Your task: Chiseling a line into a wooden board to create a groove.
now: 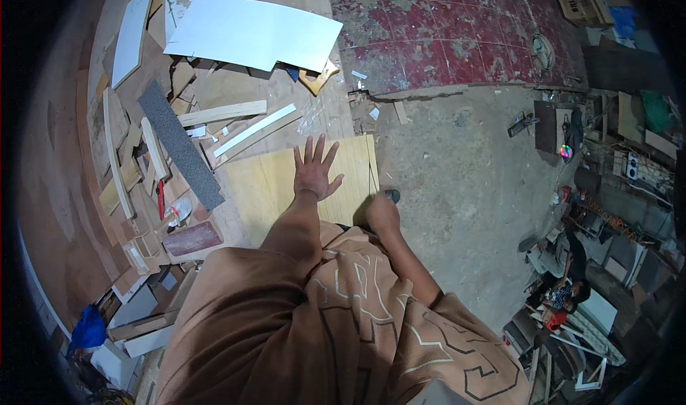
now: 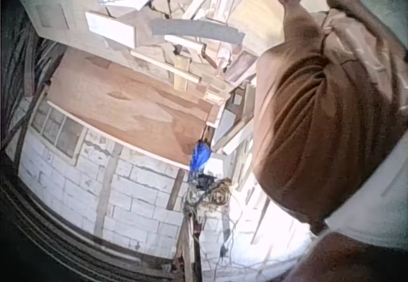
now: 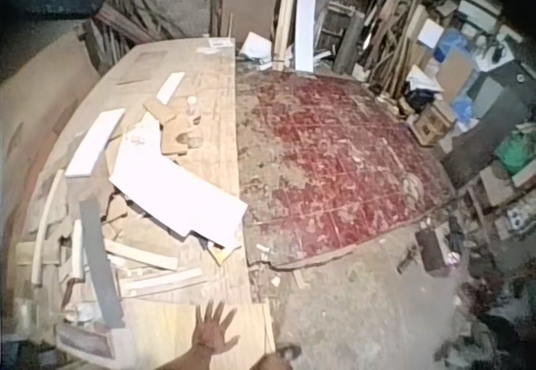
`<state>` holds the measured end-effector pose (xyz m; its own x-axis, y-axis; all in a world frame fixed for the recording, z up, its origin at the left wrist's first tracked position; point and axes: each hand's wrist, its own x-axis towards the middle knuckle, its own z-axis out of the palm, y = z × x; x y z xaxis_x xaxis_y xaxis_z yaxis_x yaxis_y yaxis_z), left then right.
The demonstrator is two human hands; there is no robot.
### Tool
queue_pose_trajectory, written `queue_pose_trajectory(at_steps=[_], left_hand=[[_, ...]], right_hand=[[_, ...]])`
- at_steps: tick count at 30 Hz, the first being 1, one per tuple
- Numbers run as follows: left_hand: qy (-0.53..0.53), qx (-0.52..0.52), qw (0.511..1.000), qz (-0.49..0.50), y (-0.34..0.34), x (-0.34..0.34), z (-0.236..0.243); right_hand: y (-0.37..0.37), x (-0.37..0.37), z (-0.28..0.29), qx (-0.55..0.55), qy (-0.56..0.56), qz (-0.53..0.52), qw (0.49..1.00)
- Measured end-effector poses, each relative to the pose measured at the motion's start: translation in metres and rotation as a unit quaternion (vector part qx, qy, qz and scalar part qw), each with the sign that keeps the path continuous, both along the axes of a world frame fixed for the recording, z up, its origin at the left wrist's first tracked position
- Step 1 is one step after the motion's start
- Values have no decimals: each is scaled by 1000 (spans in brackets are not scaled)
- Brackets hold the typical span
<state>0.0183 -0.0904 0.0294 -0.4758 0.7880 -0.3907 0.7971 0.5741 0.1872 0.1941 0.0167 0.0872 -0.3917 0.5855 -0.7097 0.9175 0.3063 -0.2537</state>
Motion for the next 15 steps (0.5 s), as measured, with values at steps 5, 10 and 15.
queue_pose_trajectory(at_steps=[5, 10, 15], left_hand=[[7, -11, 1000, -8, 6, 0, 1], [13, -12, 1000, -22, 14, 0, 3], [35, -26, 999, -14, 7, 2, -2]], right_hand=[[0, 7, 2, 7, -6, -23, 1000], [16, -36, -41, 60, 37, -50, 996], [-10, 8, -13, 37, 43, -42, 997]])
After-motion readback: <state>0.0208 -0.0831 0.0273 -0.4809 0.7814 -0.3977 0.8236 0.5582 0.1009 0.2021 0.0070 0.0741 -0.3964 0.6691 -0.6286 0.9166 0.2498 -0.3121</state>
